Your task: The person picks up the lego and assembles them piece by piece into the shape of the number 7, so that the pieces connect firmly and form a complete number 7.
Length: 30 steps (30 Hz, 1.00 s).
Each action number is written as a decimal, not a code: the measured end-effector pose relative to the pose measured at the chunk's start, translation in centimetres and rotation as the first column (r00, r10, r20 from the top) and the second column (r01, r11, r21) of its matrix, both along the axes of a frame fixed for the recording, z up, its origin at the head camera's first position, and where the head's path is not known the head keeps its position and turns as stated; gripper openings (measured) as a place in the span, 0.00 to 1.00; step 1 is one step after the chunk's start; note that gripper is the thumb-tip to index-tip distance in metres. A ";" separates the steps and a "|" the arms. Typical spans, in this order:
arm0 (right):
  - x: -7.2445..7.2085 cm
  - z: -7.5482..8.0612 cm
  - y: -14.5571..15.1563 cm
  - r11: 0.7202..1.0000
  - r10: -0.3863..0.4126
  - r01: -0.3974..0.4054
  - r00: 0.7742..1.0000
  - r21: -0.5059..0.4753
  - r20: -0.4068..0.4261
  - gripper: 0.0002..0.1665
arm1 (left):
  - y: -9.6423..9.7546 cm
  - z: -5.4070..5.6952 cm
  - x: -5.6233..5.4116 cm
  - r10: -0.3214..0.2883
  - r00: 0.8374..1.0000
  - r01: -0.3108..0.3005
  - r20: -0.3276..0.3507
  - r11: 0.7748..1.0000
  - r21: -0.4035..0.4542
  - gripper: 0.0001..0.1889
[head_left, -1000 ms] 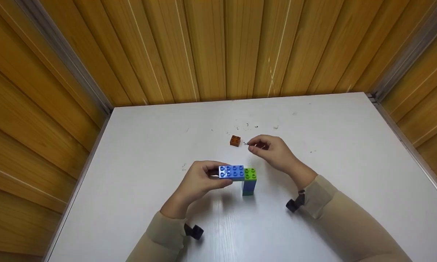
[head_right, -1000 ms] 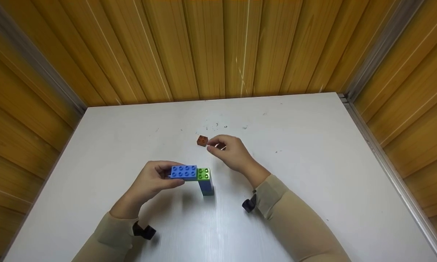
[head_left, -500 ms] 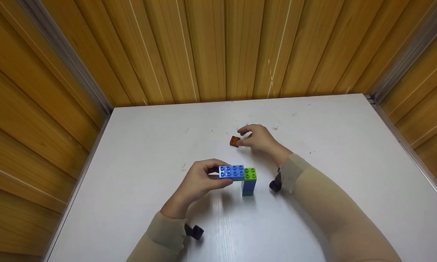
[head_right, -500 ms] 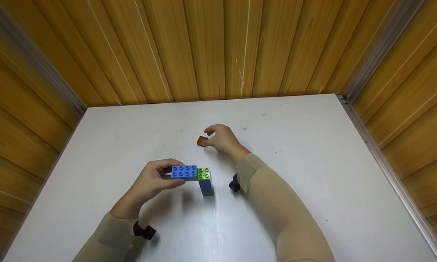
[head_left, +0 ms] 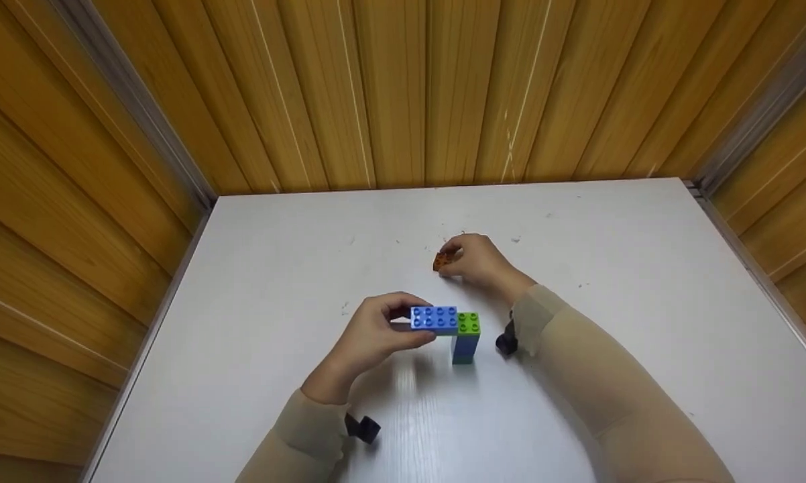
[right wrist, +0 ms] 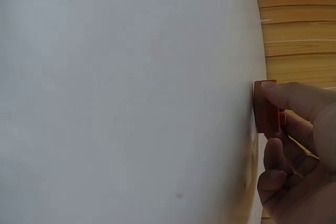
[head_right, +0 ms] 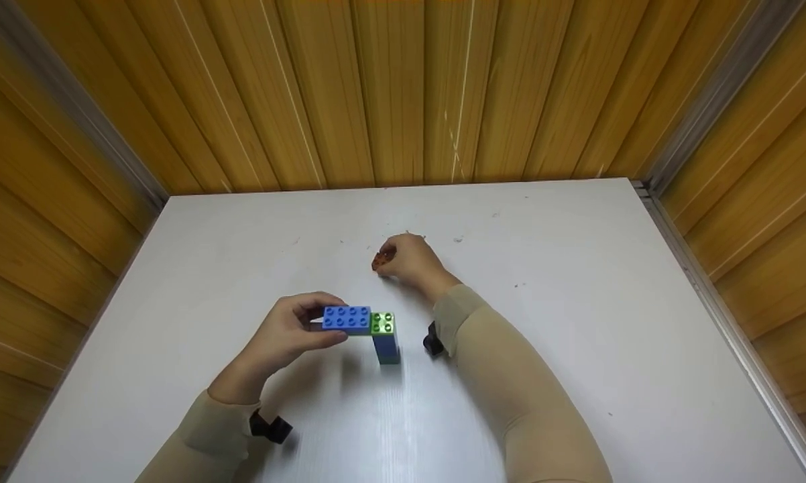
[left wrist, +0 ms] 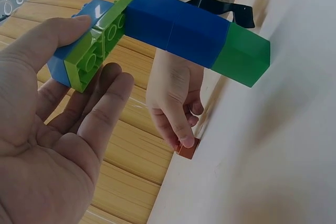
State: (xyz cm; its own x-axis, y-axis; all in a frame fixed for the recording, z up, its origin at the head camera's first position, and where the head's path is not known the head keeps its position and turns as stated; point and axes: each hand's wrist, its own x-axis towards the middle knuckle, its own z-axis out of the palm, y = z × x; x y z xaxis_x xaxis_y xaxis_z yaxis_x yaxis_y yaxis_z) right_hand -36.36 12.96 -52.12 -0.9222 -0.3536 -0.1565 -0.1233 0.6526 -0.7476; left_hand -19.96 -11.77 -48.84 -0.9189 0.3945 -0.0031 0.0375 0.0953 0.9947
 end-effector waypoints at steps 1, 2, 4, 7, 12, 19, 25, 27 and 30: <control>0.0 0.0 0.2 1.000 -0.006 0.006 1.000 -0.004 0.001 0.28 | 0.0 0.0 0.0 0.000 1.000 0.000 -0.002 1.000 -0.001 0.21; 0.0 0.0 0.4 1.000 -0.015 0.015 1.000 -0.012 0.004 0.27 | 0.0 0.0 0.0 -0.001 1.000 0.001 -0.002 1.000 0.002 0.21; 0.0 0.0 0.8 0.999 -0.028 0.028 1.000 -0.022 0.002 0.27 | 0.0 0.0 0.0 -0.001 1.000 0.001 -0.001 1.000 0.001 0.21; 0.0 0.1 1.5 0.999 -0.048 0.047 0.999 -0.021 -0.026 0.26 | 0.0 0.0 0.0 -0.001 1.000 0.001 -0.001 1.000 -0.005 0.21; 0.3 0.7 2.9 0.997 -0.068 0.066 0.994 -0.032 -0.085 0.26 | 0.1 0.0 0.0 0.002 1.000 -0.002 0.002 1.000 -0.017 0.21; 2.0 2.5 4.5 0.991 -0.071 0.051 0.984 -0.125 -0.162 0.25 | 0.2 0.1 0.0 0.015 0.999 -0.015 0.031 1.000 -0.023 0.21; 4.2 3.9 4.9 0.986 -0.048 0.016 0.980 -0.167 -0.192 0.23 | 0.2 0.2 -0.1 0.015 1.000 -0.015 -0.005 1.000 -0.023 0.20; 5.0 4.3 4.9 0.983 -0.032 -0.005 0.979 -0.183 -0.203 0.23 | 0.2 0.2 0.0 0.012 1.000 -0.013 -0.013 1.000 -0.020 0.20; 6.4 4.9 5.1 0.977 -0.018 -0.030 0.975 -0.210 -0.221 0.22 | 0.2 0.2 0.1 0.010 1.000 -0.010 -0.009 1.000 -0.019 0.20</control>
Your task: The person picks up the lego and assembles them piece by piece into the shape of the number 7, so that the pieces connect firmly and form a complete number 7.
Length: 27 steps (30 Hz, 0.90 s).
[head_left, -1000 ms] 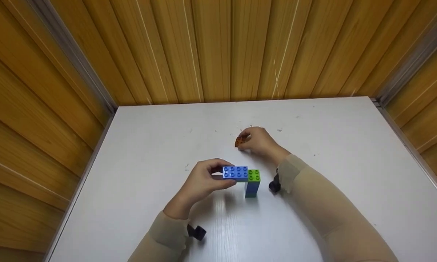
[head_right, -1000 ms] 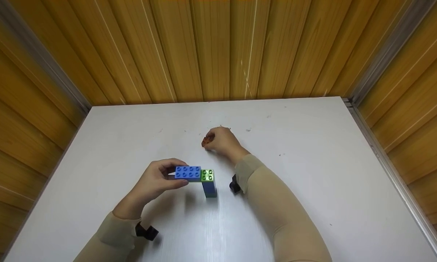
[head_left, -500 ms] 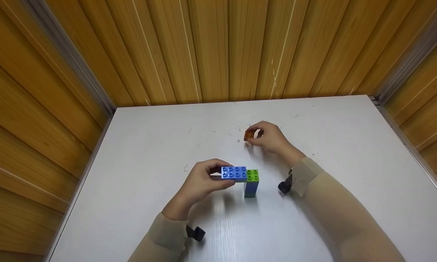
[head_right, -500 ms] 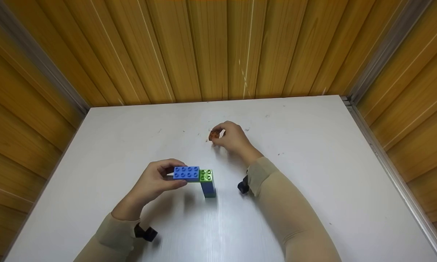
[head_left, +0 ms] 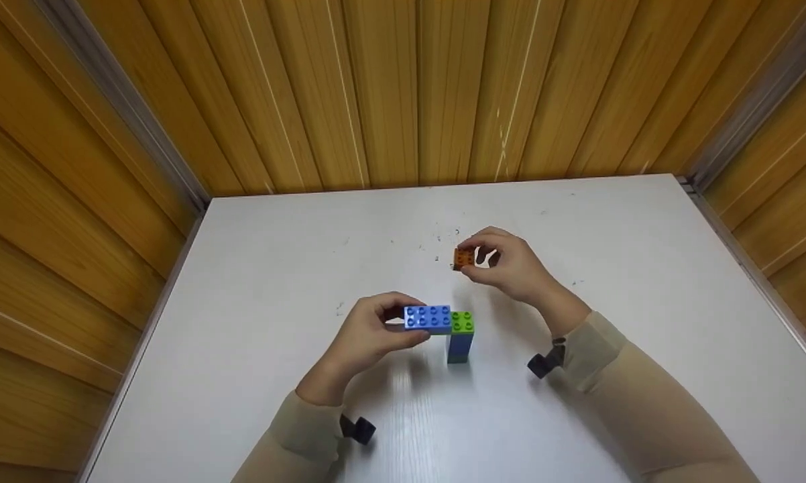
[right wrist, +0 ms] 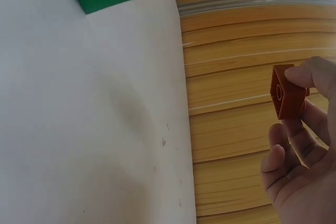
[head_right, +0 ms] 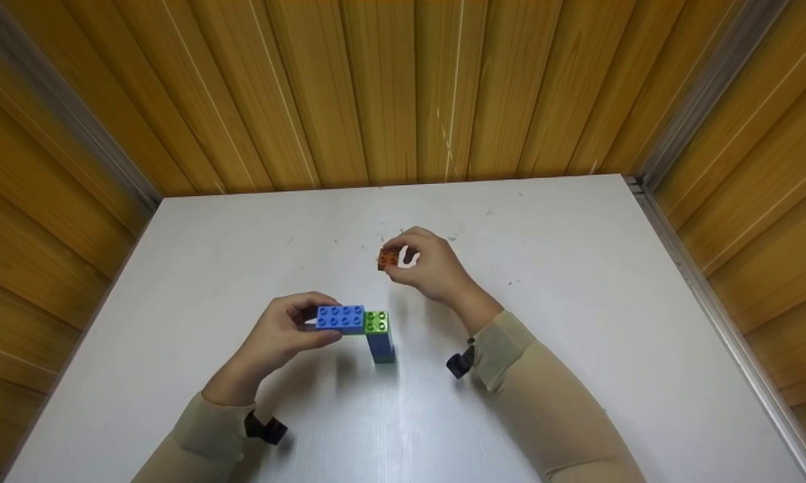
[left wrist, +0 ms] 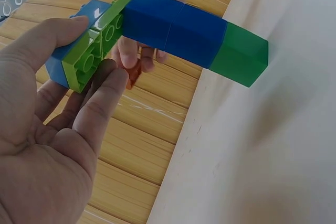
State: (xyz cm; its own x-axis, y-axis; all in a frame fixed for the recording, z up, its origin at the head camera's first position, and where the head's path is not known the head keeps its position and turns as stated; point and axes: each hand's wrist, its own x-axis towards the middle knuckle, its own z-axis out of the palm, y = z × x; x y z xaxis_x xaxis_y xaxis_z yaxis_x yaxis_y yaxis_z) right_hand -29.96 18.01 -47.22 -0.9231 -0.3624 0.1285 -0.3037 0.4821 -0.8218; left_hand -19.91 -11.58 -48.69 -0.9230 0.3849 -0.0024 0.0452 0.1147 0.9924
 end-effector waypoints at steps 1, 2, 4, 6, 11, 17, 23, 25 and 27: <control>0.5 0.2 0.0 1.000 0.008 -0.008 1.000 -0.008 -0.007 0.21 | 0.0 0.0 0.0 0.001 1.000 -0.001 0.000 1.000 -0.001 0.20; 0.9 0.3 0.0 1.000 0.017 -0.017 1.000 -0.017 -0.015 0.21 | 0.0 0.0 0.1 0.001 1.000 -0.001 0.001 1.000 0.000 0.20; 1.8 0.6 0.1 0.999 0.033 -0.034 0.999 -0.027 -0.025 0.21 | 0.0 0.0 0.1 0.002 1.000 -0.002 0.003 1.000 0.001 0.20; 2.6 0.8 0.2 0.998 0.050 -0.051 0.998 -0.033 -0.040 0.21 | 0.0 0.0 0.1 0.002 1.000 -0.002 0.000 1.000 0.003 0.20; 4.7 1.4 0.4 0.991 0.102 -0.109 0.991 -0.073 -0.085 0.21 | 0.0 -0.1 0.0 0.001 1.000 -0.001 -0.023 1.000 -0.003 0.20; 6.9 1.8 0.4 0.978 0.175 -0.188 0.975 -0.088 -0.134 0.23 | 0.0 -0.1 0.0 0.003 1.000 -0.004 -0.024 1.000 -0.016 0.21; 7.7 1.4 0.4 0.970 0.218 -0.236 0.953 -0.064 -0.211 0.25 | 0.1 -0.2 0.0 0.003 0.999 -0.003 -0.032 1.000 0.006 0.20; 7.7 1.2 0.4 0.966 0.231 -0.250 0.946 -0.060 -0.228 0.25 | 0.1 -0.2 0.0 0.001 0.999 0.000 -0.035 1.000 0.022 0.20; 7.7 1.1 0.4 0.963 0.243 -0.263 0.942 -0.056 -0.231 0.25 | 0.1 -0.2 0.0 -0.001 0.999 0.002 -0.033 1.000 0.028 0.20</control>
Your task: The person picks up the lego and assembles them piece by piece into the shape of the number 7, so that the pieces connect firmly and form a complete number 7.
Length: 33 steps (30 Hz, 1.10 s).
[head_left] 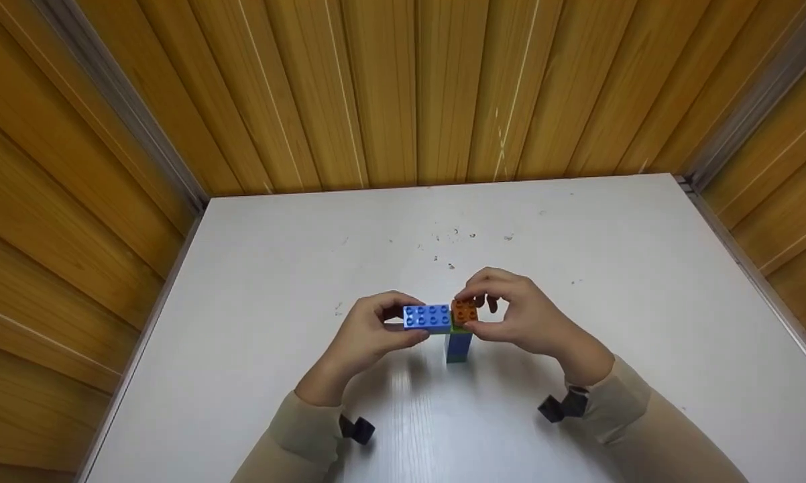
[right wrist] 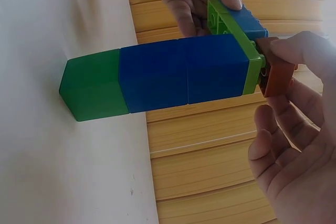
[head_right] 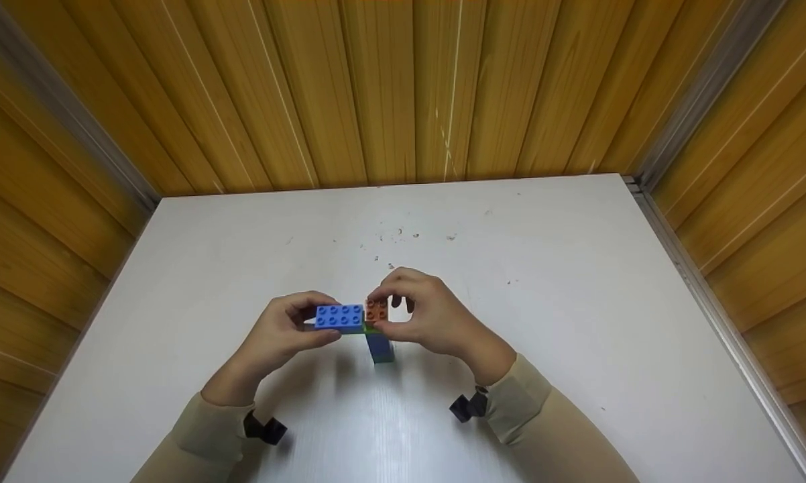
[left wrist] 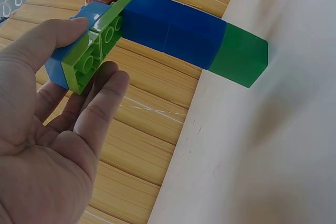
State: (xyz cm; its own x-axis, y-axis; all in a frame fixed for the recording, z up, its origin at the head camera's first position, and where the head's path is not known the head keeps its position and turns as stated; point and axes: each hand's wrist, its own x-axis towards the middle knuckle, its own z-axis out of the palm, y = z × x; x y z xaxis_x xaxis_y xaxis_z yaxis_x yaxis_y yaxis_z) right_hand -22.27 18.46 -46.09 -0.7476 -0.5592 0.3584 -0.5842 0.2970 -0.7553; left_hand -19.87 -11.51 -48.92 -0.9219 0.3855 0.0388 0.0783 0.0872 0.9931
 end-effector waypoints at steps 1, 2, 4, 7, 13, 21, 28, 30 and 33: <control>0.0 0.0 0.0 1.000 0.002 -0.002 1.000 0.005 0.007 0.25 | 0.0 0.0 0.0 0.001 1.000 -0.001 0.000 1.000 -0.003 0.20; 0.0 0.0 0.0 1.000 0.003 -0.003 1.000 0.009 0.016 0.25 | 0.0 0.0 0.1 0.003 1.000 -0.003 0.001 1.000 -0.008 0.20; 0.0 0.0 0.0 1.000 0.007 -0.008 0.999 0.019 0.032 0.25 | 0.0 0.0 0.1 0.003 1.000 -0.003 0.003 1.000 -0.011 0.20; 0.1 0.1 0.0 1.000 0.012 -0.013 0.999 0.022 0.053 0.24 | 0.0 -0.1 0.1 0.001 1.000 -0.001 -0.001 1.000 -0.005 0.20; 0.2 0.0 -0.1 1.000 0.022 -0.022 0.998 0.008 0.059 0.24 | 0.0 0.0 0.1 0.002 1.000 -0.002 -0.022 1.000 -0.011 0.19; 0.2 -0.4 -0.3 1.000 0.021 -0.021 0.999 0.007 0.040 0.24 | 0.0 0.0 0.0 0.017 0.999 -0.017 -0.048 1.000 -0.007 0.17; 0.0 -1.5 -0.2 0.997 0.064 -0.064 0.998 -0.050 -0.012 0.24 | 0.0 0.1 0.1 0.025 0.999 -0.026 -0.038 1.000 -0.011 0.17; -0.1 -1.8 0.0 0.995 0.073 -0.074 0.997 -0.066 -0.025 0.23 | 0.1 0.1 0.1 0.027 0.999 -0.027 -0.038 1.000 -0.014 0.17; -0.3 -1.9 0.1 0.995 0.075 -0.078 0.997 -0.070 -0.035 0.24 | 0.1 0.1 0.1 0.029 0.998 -0.030 -0.048 0.999 -0.030 0.17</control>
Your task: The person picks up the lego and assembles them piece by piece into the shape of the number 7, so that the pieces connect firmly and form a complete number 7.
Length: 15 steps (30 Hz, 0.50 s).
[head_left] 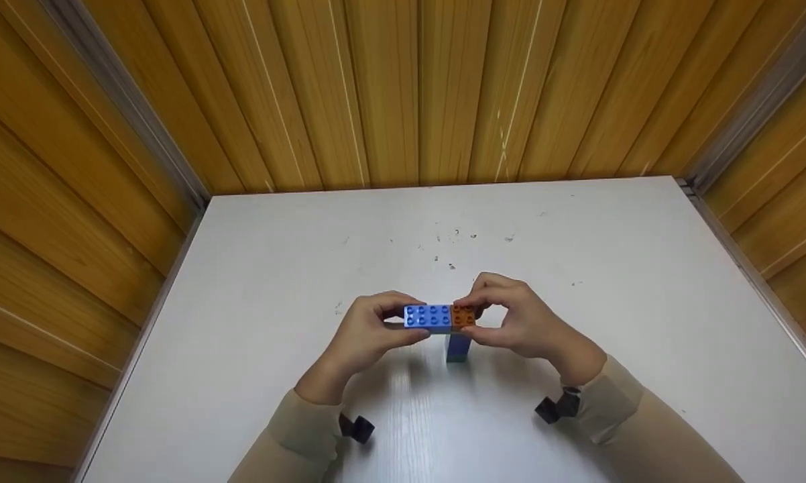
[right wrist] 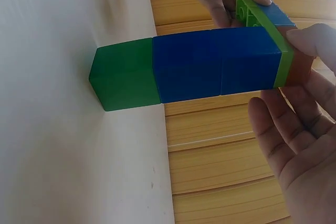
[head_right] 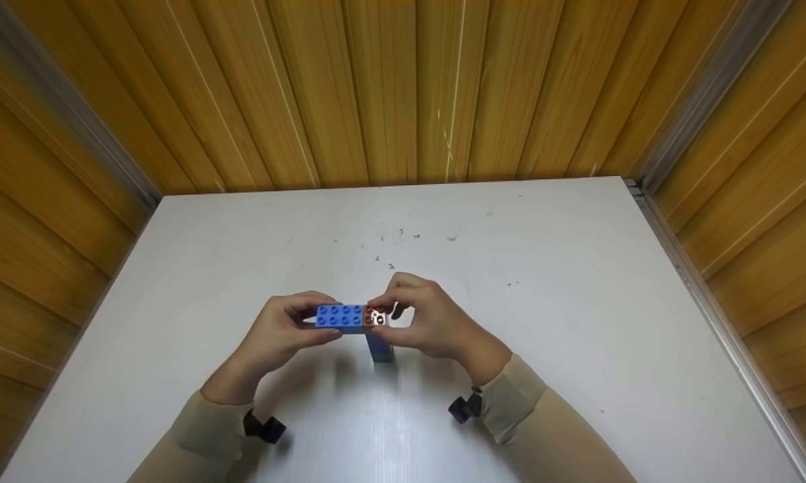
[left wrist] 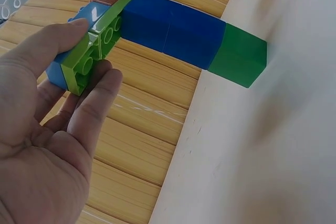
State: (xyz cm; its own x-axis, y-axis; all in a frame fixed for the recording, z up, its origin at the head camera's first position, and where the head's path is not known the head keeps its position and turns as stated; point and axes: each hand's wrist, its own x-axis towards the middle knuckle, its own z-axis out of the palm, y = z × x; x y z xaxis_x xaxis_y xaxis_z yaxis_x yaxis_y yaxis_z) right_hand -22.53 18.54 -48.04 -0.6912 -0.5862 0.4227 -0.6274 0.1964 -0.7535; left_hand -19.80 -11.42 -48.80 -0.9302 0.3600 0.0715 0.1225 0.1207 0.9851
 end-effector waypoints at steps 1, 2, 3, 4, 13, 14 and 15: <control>0.0 0.0 0.0 1.000 -0.002 0.002 1.000 0.004 0.000 0.23 | 0.0 0.0 0.0 -0.001 1.000 0.001 0.003 1.000 -0.003 0.17; 0.0 0.0 0.1 1.000 -0.004 0.004 1.000 0.009 0.000 0.23 | 0.0 0.0 0.0 -0.002 1.000 0.002 0.006 1.000 -0.007 0.18; 0.0 0.1 0.1 1.000 -0.004 0.004 1.000 0.016 0.007 0.23 | -0.1 0.0 -0.1 -0.005 1.000 0.005 0.010 1.000 -0.014 0.18; 0.0 0.2 0.0 1.000 -0.003 0.003 1.000 0.025 0.015 0.24 | -0.2 0.0 -0.1 -0.010 1.000 0.010 0.013 1.000 -0.016 0.18; 0.3 1.1 0.2 0.992 -0.040 0.031 0.996 0.123 0.076 0.25 | -1.8 0.2 -0.7 -0.076 0.996 0.076 -0.048 0.997 -0.012 0.23; 0.2 1.0 0.3 0.992 -0.034 0.024 0.996 0.125 0.078 0.25 | -1.9 0.2 -0.8 -0.083 0.995 0.082 -0.054 0.996 -0.016 0.23; 0.1 1.0 0.4 0.992 -0.022 0.013 0.997 0.122 0.077 0.25 | -2.0 0.3 -0.8 -0.092 0.994 0.091 -0.057 0.996 -0.016 0.23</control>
State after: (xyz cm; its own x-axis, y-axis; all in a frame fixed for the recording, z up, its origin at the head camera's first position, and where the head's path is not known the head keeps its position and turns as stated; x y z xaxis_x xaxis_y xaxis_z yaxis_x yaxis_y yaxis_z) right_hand -22.39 18.98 -47.04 -0.7300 -0.6172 0.2934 -0.5631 0.2999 -0.7701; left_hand -20.59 -13.45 -48.54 -0.8877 0.4449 0.1188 0.1905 0.1199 0.9743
